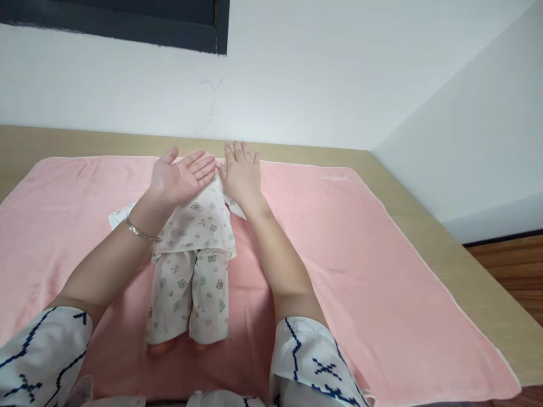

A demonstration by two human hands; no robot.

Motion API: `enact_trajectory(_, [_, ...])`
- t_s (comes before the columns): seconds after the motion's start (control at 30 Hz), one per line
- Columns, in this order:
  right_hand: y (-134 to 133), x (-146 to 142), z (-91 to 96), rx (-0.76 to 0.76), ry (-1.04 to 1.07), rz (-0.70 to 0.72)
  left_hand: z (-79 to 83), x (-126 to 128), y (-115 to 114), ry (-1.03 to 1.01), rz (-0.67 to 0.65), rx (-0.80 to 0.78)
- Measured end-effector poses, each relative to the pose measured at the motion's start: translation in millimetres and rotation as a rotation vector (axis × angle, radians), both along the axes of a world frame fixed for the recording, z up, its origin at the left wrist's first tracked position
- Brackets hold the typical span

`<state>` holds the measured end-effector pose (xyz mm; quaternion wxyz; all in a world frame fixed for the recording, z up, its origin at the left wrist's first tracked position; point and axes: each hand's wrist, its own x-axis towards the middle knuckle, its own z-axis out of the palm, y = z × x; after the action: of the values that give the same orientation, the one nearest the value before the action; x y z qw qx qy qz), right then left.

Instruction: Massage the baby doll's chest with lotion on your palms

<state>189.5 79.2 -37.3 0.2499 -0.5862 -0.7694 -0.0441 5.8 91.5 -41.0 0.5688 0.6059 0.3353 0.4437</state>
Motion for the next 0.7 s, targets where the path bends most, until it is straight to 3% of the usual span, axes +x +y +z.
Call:
enact_trajectory(0.17, [-4.8, -4.8, -4.8, 0.022, 0.038, 0.010, -11.7, -29.4, -24.6, 0.171, 0.091, 0.031])
enact_trajectory(0.3, [-22.0, -25.4, 3.7, 0.073, 0.074, 0.028, -11.6, -30.7, -42.5, 0.158, 0.076, 0.050])
enact_trajectory(0.37, [-37.6, -41.6, 7.1, 0.076, 0.063, 0.106, 4.8, -27.4, -58.0, 0.066, 0.004, 0.036])
enact_trajectory(0.47, [-69.8, -66.1, 8.0, 0.063, 0.078, 0.248, 45.2, -25.9, -85.7, 0.036, -0.043, -0.001])
enact_trajectory(0.57, [-107.3, -83.1, 8.4, 0.100, 0.063, 0.333, 78.6, -30.1, -105.9, 0.137, 0.051, 0.152])
enact_trajectory(0.63, [-129.9, -88.8, 9.9, 0.066, -0.009, 0.444, 86.6, -31.8, -112.4, 0.118, 0.111, 0.205])
enact_trajectory(0.7, [-146.2, -90.6, 11.6, 0.044, -0.010, 0.568, 83.3, -29.0, -116.1, 0.002, 0.111, 0.146])
